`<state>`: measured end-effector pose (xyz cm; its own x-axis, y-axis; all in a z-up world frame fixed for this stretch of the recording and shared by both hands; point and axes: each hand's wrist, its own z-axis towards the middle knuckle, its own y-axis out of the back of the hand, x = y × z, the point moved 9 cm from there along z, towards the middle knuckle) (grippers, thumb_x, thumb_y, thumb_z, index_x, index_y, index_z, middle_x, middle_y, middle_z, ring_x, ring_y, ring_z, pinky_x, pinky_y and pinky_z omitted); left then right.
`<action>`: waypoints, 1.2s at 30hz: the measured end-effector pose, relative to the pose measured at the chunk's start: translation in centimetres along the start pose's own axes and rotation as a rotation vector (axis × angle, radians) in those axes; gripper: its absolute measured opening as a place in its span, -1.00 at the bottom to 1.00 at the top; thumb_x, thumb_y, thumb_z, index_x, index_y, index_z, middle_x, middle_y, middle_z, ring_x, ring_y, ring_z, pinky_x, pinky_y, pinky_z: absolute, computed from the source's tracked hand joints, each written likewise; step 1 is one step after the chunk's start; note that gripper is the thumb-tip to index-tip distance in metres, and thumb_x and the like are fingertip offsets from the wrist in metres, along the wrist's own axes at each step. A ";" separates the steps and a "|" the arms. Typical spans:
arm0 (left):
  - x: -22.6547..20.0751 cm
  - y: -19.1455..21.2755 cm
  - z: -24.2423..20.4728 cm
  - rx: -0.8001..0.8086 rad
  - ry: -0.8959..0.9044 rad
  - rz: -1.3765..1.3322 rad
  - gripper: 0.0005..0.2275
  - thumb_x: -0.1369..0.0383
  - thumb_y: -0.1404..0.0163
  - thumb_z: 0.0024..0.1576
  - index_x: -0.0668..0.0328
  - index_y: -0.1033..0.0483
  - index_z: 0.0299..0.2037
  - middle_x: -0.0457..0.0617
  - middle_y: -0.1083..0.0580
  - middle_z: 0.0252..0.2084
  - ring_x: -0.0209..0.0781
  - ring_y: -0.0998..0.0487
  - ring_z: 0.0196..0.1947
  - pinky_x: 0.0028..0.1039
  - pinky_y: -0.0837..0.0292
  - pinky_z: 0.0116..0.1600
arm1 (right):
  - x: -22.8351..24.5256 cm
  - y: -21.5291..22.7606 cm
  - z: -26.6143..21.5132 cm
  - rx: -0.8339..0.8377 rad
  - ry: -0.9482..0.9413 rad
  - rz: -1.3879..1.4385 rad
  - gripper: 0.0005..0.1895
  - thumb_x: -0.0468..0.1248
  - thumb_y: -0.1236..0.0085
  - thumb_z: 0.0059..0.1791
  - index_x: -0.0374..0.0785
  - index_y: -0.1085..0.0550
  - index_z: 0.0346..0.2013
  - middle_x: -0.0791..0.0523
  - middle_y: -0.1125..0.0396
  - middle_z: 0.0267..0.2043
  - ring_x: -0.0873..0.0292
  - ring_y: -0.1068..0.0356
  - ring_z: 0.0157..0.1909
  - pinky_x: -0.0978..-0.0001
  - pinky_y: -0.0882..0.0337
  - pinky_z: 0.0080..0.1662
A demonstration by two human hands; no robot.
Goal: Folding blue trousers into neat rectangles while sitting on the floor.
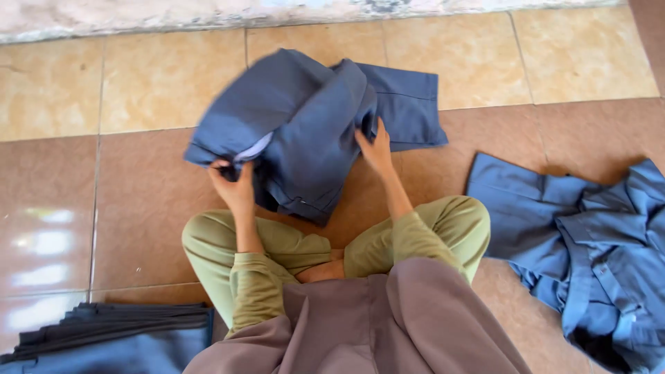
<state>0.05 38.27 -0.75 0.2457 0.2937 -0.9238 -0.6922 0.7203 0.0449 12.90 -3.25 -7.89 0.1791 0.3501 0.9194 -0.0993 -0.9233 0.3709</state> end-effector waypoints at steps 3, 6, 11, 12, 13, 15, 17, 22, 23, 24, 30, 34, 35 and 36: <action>1.1 -1.3 -4.3 0.073 0.363 0.292 -0.42 0.30 -0.42 -0.09 -0.10 -0.21 -0.02 0.26 -0.47 0.05 0.31 -0.52 0.05 -0.09 -0.42 0.11 | -0.8 -3.6 -9.0 0.038 0.163 -0.195 0.09 0.34 -0.19 -0.03 -0.28 -0.02 0.51 -0.27 0.08 0.49 -0.37 0.12 0.52 -0.33 0.03 0.40; -0.8 -2.3 -5.4 0.112 0.491 0.289 -0.50 0.08 -0.31 0.07 -0.15 -0.20 0.01 0.23 -0.49 0.08 0.24 -0.54 0.08 -0.11 -0.45 0.13 | -1.5 -8.6 -16.3 0.223 0.168 -0.294 0.40 0.52 -0.31 -0.33 -0.08 0.06 0.56 -0.31 0.21 0.52 -0.48 0.10 0.48 -0.48 -0.06 0.32; -7.0 -2.2 -4.0 0.148 0.280 0.241 -0.93 0.37 0.11 0.33 -0.05 -0.29 -0.05 0.24 -0.52 -0.24 0.21 -0.59 -0.24 -0.13 -0.49 -0.17 | -2.1 -14.6 -21.1 0.267 0.245 -0.581 0.36 0.36 -0.34 -0.25 -0.07 0.19 0.58 -0.33 0.40 0.55 -0.51 0.20 0.50 -0.47 -0.12 0.28; -9.4 -2.1 -3.2 0.134 0.152 0.253 -0.88 0.50 0.11 0.31 -0.02 -0.32 -0.08 0.18 -0.51 -0.33 0.13 -0.59 -0.34 -0.20 -0.49 -0.25 | -2.5 -15.4 -20.9 0.232 0.219 -0.613 0.31 0.32 -0.30 -0.18 -0.08 0.23 0.59 -0.32 0.41 0.56 -0.48 0.23 0.51 -0.48 -0.09 0.28; -10.5 -1.7 -3.3 0.132 0.152 0.256 -0.88 0.50 0.11 0.31 -0.02 -0.32 -0.08 0.18 -0.51 -0.33 0.13 -0.59 -0.34 -0.20 -0.49 -0.25 | -2.7 -16.0 -20.6 0.236 0.220 -0.611 0.31 0.32 -0.30 -0.18 -0.08 0.23 0.59 -0.32 0.41 0.56 -0.48 0.23 0.51 -0.48 -0.09 0.28; -14.3 -1.6 -3.4 0.178 -0.044 0.228 -0.85 0.58 0.09 0.28 0.05 -0.38 -0.11 0.09 -0.57 -0.26 0.02 -0.63 -0.34 -0.30 -0.56 -0.23 | -3.5 -17.3 -20.0 0.243 0.210 -0.805 0.21 0.22 -0.29 -0.12 -0.03 0.21 0.59 -0.29 0.29 0.55 -0.47 0.18 0.50 -0.49 -0.10 0.25; -14.3 -0.9 -2.7 0.178 -0.130 0.290 -0.84 0.59 0.05 0.24 0.04 -0.40 -0.12 0.07 -0.58 -0.23 0.04 -0.64 -0.28 -0.27 -0.56 -0.17 | -4.0 -17.0 -18.9 0.225 0.226 -0.887 0.06 0.12 -0.24 -0.07 0.03 0.13 0.57 -0.22 0.13 0.49 -0.39 0.02 0.45 -0.35 -0.23 0.18; -13.3 1.7 -0.6 0.223 -0.326 0.496 -0.82 0.58 -0.03 0.16 0.07 -0.42 -0.13 0.07 -0.60 -0.15 0.10 -0.64 -0.14 -0.20 -0.53 -0.05 | -4.9 -11.2 -16.3 0.059 0.267 -0.777 -0.36 0.01 -0.10 -0.07 0.22 -0.32 0.34 0.10 -0.37 0.23 -0.04 -0.50 0.09 0.04 -0.54 -0.10; -12.0 2.5 -0.1 0.209 -0.251 0.540 -0.67 0.56 -0.02 0.15 0.11 -0.28 0.09 0.18 -0.51 0.05 0.27 -0.60 -0.11 -0.03 -0.53 -0.03 | -4.0 -8.3 -16.3 0.008 0.225 -0.556 -0.42 -0.06 -0.08 -0.05 0.14 -0.37 0.29 0.04 -0.41 0.16 -0.10 -0.48 0.09 -0.02 -0.51 -0.03; -10.7 3.4 0.5 0.193 -0.178 0.583 -0.48 0.53 -0.01 0.14 0.16 -0.15 0.32 0.29 -0.43 0.25 0.44 -0.57 -0.08 0.14 -0.52 -0.01 | -3.1 -5.6 -16.1 -0.045 0.184 -0.335 -0.48 -0.13 -0.06 -0.04 0.06 -0.41 0.24 -0.03 -0.45 0.10 -0.17 -0.46 0.09 -0.09 -0.48 0.03; 10.8 6.2 -3.7 0.114 0.921 -0.245 -0.52 0.41 -0.27 -0.04 0.18 -0.46 0.12 0.01 -0.54 -0.17 -0.08 -0.64 -0.20 -0.25 -0.59 -0.18 | 1.4 3.0 -17.3 -0.026 0.395 0.394 -0.57 -0.28 0.38 0.04 -0.24 -0.47 0.02 -0.09 -0.36 -0.14 -0.02 -0.44 -0.07 0.15 -0.46 0.04; 9.6 3.1 -6.8 0.071 1.259 -0.630 -0.49 0.06 -0.23 -0.01 0.25 -0.50 0.03 0.12 -0.57 -0.09 0.08 -0.64 -0.14 -0.15 -0.60 -0.11 | 4.0 3.7 -17.8 0.046 0.259 0.103 -0.56 -0.34 0.00 -0.24 -0.23 -0.29 -0.06 -0.04 -0.10 -0.25 -0.13 -0.23 -0.16 0.08 -0.34 -0.10; 11.1 3.1 -7.2 0.075 1.268 -0.566 -0.54 0.16 -0.20 -0.06 0.25 -0.52 0.00 0.14 -0.57 -0.15 0.12 -0.65 -0.22 -0.14 -0.58 -0.18 | 5.2 3.1 -18.0 0.109 0.279 -0.058 -0.45 -0.23 -0.22 -0.27 -0.18 -0.21 -0.06 -0.01 -0.06 -0.13 -0.15 -0.24 -0.07 0.10 -0.40 -0.08; 12.6 3.1 -7.6 0.080 1.276 -0.503 -0.58 0.25 -0.17 -0.10 0.26 -0.53 -0.04 0.15 -0.58 -0.22 0.17 -0.66 -0.31 -0.12 -0.57 -0.26 | 6.3 2.5 -18.2 0.171 0.297 -0.219 -0.28 -0.12 -0.43 -0.29 -0.14 -0.12 -0.06 0.01 -0.03 -0.01 -0.16 -0.25 0.03 0.11 -0.46 -0.06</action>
<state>-4.15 39.44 -15.14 -0.3628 -0.7520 -0.5503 -0.6636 0.6231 -0.4140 -4.01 -0.48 1.18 -0.1154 0.5484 0.8282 0.0785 -0.8262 0.5579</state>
